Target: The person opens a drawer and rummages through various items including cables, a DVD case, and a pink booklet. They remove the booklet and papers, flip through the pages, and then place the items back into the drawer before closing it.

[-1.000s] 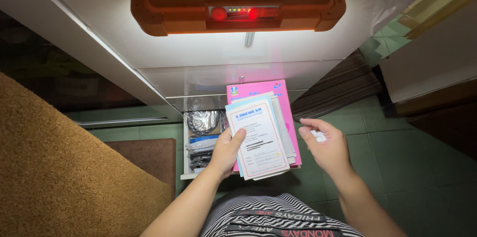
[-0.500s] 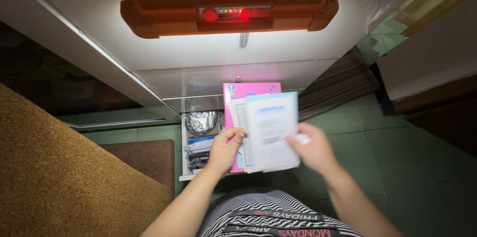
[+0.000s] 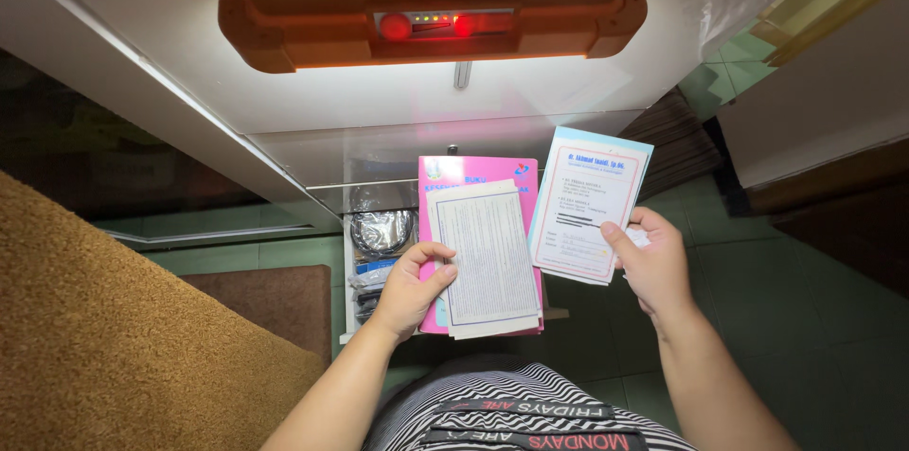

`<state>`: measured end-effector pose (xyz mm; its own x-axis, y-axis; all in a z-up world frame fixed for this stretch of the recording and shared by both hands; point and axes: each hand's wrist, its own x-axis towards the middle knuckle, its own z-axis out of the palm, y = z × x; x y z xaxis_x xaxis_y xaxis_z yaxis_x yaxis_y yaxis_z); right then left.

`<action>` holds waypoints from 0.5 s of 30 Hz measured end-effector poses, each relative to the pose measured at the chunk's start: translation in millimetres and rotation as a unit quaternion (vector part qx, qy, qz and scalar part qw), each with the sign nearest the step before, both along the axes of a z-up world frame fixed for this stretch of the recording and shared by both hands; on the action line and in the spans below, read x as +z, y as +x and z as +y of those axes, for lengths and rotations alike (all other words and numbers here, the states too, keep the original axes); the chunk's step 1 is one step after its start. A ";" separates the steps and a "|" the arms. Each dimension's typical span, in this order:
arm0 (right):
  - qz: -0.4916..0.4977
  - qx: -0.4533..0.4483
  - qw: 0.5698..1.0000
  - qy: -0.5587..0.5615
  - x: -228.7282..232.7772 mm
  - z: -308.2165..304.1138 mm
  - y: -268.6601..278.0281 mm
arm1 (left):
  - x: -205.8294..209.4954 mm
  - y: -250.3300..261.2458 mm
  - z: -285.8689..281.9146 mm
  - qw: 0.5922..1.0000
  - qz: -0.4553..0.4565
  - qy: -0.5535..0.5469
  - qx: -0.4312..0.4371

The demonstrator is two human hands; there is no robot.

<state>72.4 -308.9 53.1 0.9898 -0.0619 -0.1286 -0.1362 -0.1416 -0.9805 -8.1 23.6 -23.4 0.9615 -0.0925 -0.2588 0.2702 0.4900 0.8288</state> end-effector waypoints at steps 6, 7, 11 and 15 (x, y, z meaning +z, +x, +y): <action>0.059 0.061 0.995 -0.055 -16.0 4.4 -7.8 | -6.7 -2.2 -0.8 0.999 -0.005 -0.048 -0.002; 0.048 0.097 0.992 -0.057 -19.0 12.0 -10.3 | -7.3 -1.2 -3.6 1.000 -0.015 -0.025 -0.006; 0.073 0.147 0.982 -0.097 -22.2 52.3 -18.6 | -0.3 4.5 -17.1 0.998 -0.064 0.025 -0.017; 0.009 0.060 0.996 -0.059 -33.5 66.7 -16.7 | 16.6 9.3 -23.3 0.998 -0.052 0.015 0.009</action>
